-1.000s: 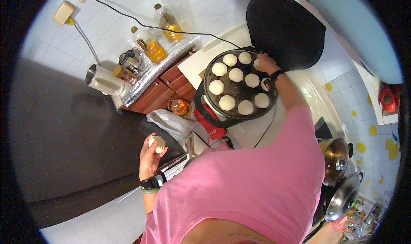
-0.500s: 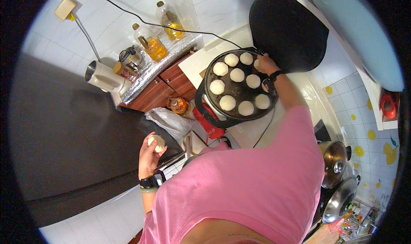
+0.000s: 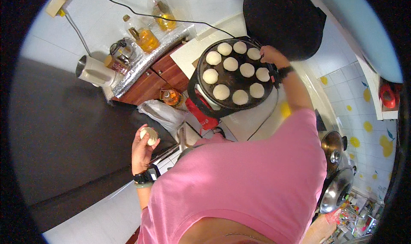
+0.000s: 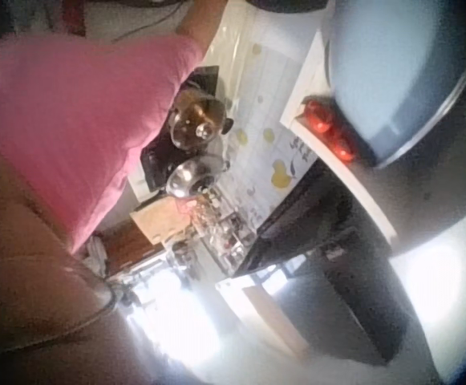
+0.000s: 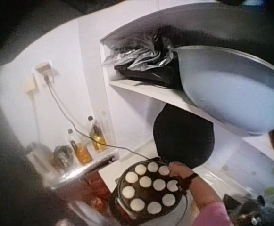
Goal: The person places dough balls into a round electric griddle, then rolls out dough balls on a wooden board using a rolling pin. They transfer the flattened dough to the griddle and later retrieve a metal bowl from a plastic bag to cover a pot on the stove.
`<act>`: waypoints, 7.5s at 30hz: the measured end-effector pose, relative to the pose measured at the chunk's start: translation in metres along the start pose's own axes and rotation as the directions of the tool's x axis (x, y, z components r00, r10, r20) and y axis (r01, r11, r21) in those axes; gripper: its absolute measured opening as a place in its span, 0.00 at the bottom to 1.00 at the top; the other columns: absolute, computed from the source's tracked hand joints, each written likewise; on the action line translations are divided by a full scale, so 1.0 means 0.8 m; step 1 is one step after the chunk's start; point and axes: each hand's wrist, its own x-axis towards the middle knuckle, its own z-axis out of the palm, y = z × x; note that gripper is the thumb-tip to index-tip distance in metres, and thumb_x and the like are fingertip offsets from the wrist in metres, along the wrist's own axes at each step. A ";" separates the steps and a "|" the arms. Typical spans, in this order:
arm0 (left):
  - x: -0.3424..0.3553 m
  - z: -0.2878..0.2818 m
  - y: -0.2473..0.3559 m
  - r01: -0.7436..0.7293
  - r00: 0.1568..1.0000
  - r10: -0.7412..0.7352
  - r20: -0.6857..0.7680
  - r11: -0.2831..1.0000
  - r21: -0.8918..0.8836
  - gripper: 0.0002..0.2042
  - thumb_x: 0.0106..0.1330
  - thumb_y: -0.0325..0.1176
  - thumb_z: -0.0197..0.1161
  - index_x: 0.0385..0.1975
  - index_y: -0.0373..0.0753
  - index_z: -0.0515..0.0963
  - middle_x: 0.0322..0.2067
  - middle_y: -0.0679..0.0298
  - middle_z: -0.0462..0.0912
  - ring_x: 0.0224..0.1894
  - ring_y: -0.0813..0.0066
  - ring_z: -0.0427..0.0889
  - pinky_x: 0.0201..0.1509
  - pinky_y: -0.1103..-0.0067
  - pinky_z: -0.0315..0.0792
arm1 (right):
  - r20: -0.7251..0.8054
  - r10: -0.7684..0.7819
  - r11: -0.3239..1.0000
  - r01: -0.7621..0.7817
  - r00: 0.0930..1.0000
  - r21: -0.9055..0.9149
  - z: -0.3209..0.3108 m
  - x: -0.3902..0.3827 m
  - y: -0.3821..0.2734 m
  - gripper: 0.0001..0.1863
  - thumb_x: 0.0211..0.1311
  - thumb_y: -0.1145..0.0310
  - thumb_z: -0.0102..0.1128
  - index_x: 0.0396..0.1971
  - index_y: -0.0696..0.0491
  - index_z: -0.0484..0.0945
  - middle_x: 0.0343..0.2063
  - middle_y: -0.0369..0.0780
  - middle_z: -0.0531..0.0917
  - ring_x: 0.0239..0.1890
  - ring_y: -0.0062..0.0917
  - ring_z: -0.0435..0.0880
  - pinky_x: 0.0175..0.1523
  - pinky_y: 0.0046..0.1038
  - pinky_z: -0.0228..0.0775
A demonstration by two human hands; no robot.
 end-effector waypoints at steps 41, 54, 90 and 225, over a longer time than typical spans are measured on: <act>-0.015 -0.028 -0.018 0.007 0.998 -0.010 -0.066 0.999 -0.044 0.20 0.59 0.32 0.57 0.51 0.44 0.64 0.40 0.65 0.74 0.40 0.73 0.76 0.42 0.74 0.75 | -0.223 -0.115 0.959 0.167 0.968 0.231 0.069 0.015 -0.261 0.27 0.38 0.64 0.66 0.41 0.59 0.69 0.41 0.52 0.72 0.43 0.44 0.73 0.47 0.38 0.67; -0.009 -0.022 -0.018 -0.001 1.000 0.001 -0.012 0.998 -0.063 0.19 0.60 0.32 0.56 0.51 0.43 0.63 0.41 0.64 0.74 0.41 0.71 0.76 0.41 0.74 0.75 | -0.096 -0.138 0.978 0.151 0.986 0.144 0.054 0.013 -0.257 0.32 0.32 0.59 0.71 0.38 0.62 0.70 0.39 0.51 0.74 0.44 0.42 0.74 0.48 0.36 0.67; -0.009 -0.025 -0.013 0.010 0.999 -0.011 -0.036 0.999 -0.039 0.19 0.59 0.31 0.57 0.51 0.42 0.65 0.40 0.64 0.74 0.41 0.72 0.75 0.42 0.74 0.76 | -0.215 -0.394 0.896 0.425 0.894 0.125 0.074 -0.059 -0.244 0.24 0.37 0.70 0.65 0.39 0.53 0.70 0.39 0.48 0.71 0.42 0.45 0.72 0.45 0.40 0.67; 0.017 -0.012 -0.006 0.057 0.989 -0.063 0.135 0.997 0.042 0.18 0.61 0.32 0.54 0.51 0.42 0.64 0.40 0.63 0.74 0.41 0.73 0.76 0.40 0.76 0.76 | -0.214 -0.096 0.981 0.129 0.972 0.146 0.106 -0.163 -0.133 0.23 0.36 0.78 0.59 0.39 0.47 0.72 0.38 0.41 0.71 0.43 0.41 0.70 0.48 0.35 0.65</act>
